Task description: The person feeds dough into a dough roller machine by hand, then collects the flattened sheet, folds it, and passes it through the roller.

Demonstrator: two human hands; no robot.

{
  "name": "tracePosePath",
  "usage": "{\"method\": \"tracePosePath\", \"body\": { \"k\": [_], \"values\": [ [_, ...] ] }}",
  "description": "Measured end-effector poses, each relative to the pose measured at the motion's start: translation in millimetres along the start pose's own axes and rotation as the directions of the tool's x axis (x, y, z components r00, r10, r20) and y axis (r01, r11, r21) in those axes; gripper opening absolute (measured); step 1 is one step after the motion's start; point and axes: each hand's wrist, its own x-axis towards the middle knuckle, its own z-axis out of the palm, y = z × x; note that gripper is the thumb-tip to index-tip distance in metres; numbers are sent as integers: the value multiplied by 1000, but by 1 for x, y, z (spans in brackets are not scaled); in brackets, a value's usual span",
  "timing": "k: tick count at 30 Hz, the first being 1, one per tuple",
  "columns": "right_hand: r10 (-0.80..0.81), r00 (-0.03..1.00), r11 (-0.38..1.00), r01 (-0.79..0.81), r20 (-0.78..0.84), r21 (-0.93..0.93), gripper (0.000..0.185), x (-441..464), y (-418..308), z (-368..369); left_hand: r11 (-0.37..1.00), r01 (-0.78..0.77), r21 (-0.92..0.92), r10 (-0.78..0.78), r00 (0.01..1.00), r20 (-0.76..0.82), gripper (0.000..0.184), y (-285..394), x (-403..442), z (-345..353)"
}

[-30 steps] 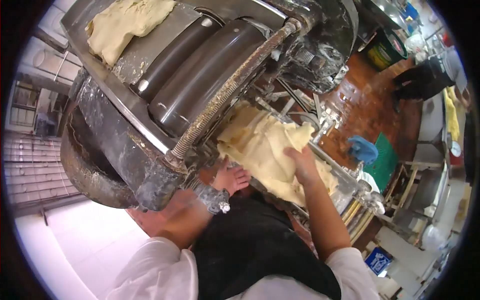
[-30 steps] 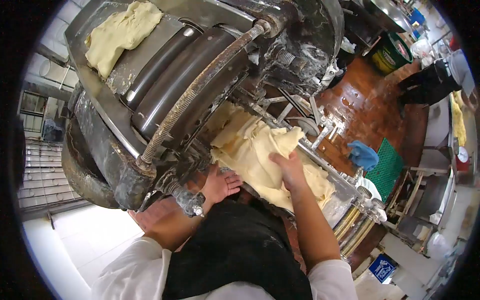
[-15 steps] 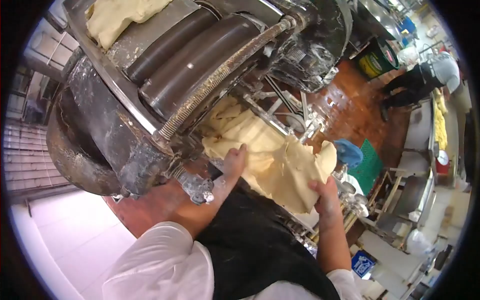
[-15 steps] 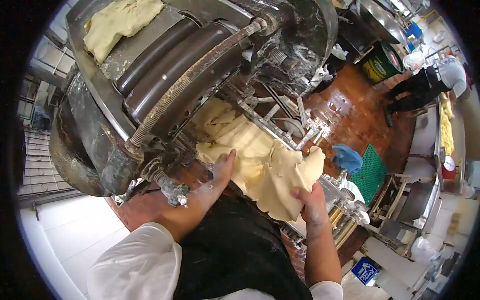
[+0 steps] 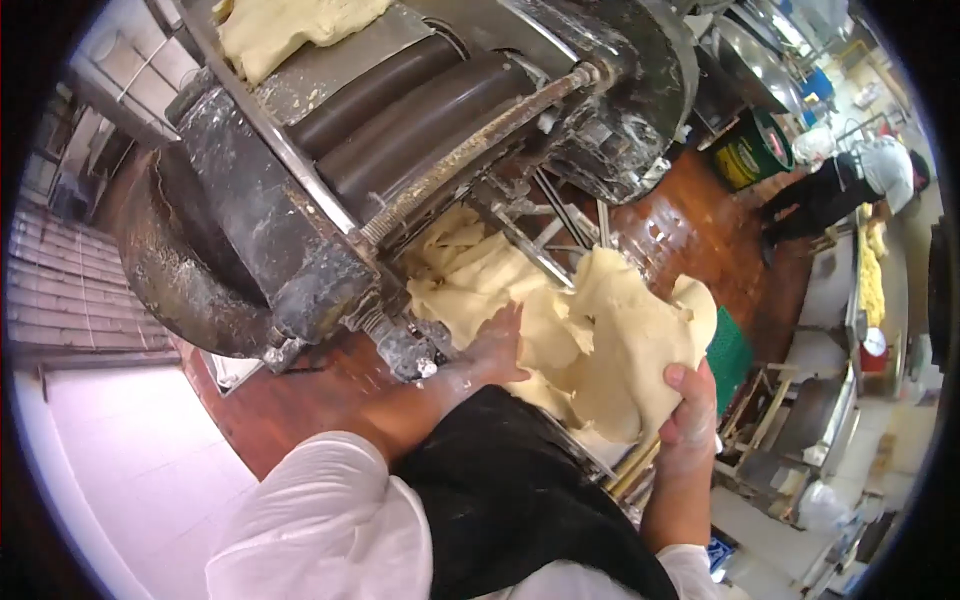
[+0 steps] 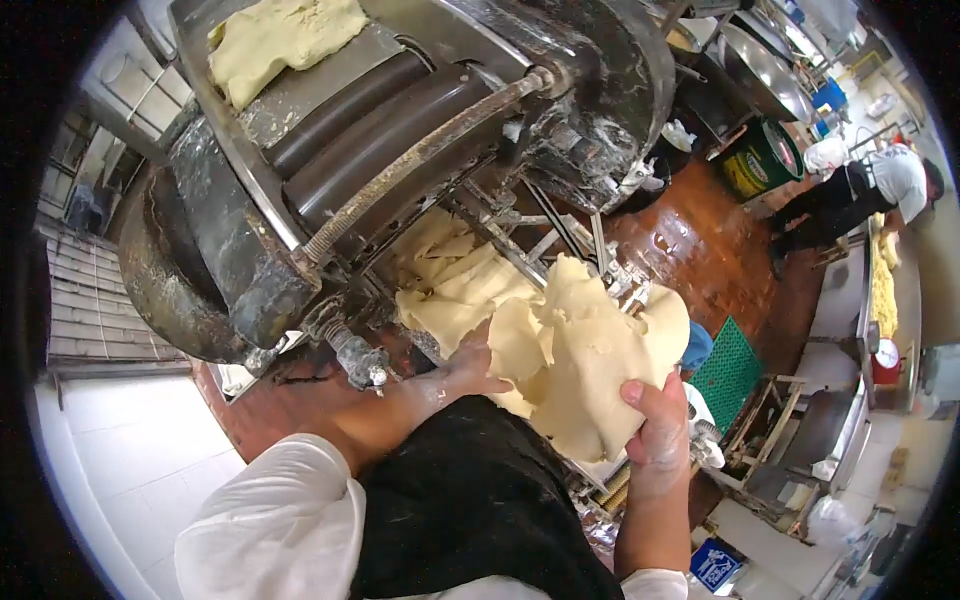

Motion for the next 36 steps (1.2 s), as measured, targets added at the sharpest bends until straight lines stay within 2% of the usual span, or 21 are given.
{"method": "tracePosePath", "body": {
  "k": [2, 3, 4, 5, 6, 7, 9, 11, 13, 14, 16, 21, 24, 25, 26, 28, 29, 30, 32, 34, 36],
  "values": [
    [30, 999, 999, -30, 17, -13, 77, -3, 2, -2, 904, 135, -405, -107, 990, 91, 56, -6, 15, 14],
    [43, 999, 999, -43, 22, -15, 76, -4, 4, -3, 735, 238, -634, -158, 971, 181, 54, -5, 22, 17],
    [24, 1000, 999, -25, -8, -29, 76, -7, 6, -2, 489, 327, -809, -156, 945, 288, 53, -3, 29, 20],
    [7, 999, 999, -8, -35, -44, 75, -9, 6, -2, 211, 400, -892, -134, 916, 379, 52, -2, 36, 24],
    [-8, 998, 998, 4, -60, -61, 75, -13, 6, -3, 35, 429, -903, -84, 901, 425, 51, 4, 40, 25],
    [-21, 997, 998, 17, -74, -54, 75, -17, 5, -6, -74, 439, -896, -46, 896, 442, 49, 12, 42, 23],
    [-47, 995, 999, 45, -91, -26, 75, -25, 0, -19, -179, 431, -885, -7, 899, 439, 47, 33, 35, 14],
    [-39, 997, 999, 36, -63, -38, 73, -39, -8, -43, -176, 376, -910, -27, 922, 386, 45, 62, 18, -5],
    [-108, 993, 994, 107, -49, -24, 73, -45, -11, -46, -122, 276, -953, -72, 956, 286, 44, 101, -5, -30],
    [-206, 976, 979, 206, -64, -12, 74, -45, -9, -43, -91, 214, -973, -96, 970, 222, 45, 123, -17, -43],
    [-211, 977, 977, 211, -4, 31, 77, -52, -17, -52, -138, 221, -966, -63, 971, 231, 45, 168, -34, -86],
    [-387, 920, 920, 381, 62, 95, 75, -55, -35, -27, -216, 263, -940, 90, 964, 249, 47, 245, -54, -157],
    [-304, 937, 952, 293, 170, 86, 72, -60, -62, -13, -217, 244, -945, 235, 953, 192, 41, 262, -43, -189],
    [-293, 934, 956, 283, 206, 77, 71, -61, -71, -5, -124, 271, -955, 212, 947, 241, 39, 274, -45, -213],
    [-311, 919, 950, 305, 242, 64, 69, -56, -83, 10, -88, 155, -984, 255, 958, 129, 40, 277, -41, -227],
    [-454, 851, 887, 459, 265, 45, 65, -38, -102, 48, -135, 46, -990, 360, 933, -6, 40, 286, -24, -265],
    [-569, 783, 814, 579, 253, 40, 62, -27, -109, 73, -105, -12, -994, 384, 922, -52, 41, 295, -24, -294],
    [-583, 770, 805, 591, 260, 55, 58, -22, -120, 98, -77, -70, -995, 406, 909, -95, 42, 301, -25, -326],
    [-575, 743, 807, 584, 343, 87, 57, -5, -147, 151, -109, -138, -984, 574, 800, -176, 43, 296, -12, -387],
    [-550, 707, 824, 545, 445, 152, 54, 15, -175, 210, -20, -216, -976, 555, 810, -191, 44, 298, -7, -451],
    [-558, 611, 822, 500, 561, 274, 50, 41, -189, 267, 49, -337, -940, 479, 834, -274, 45, 294, -4, -506]
  ]
}}
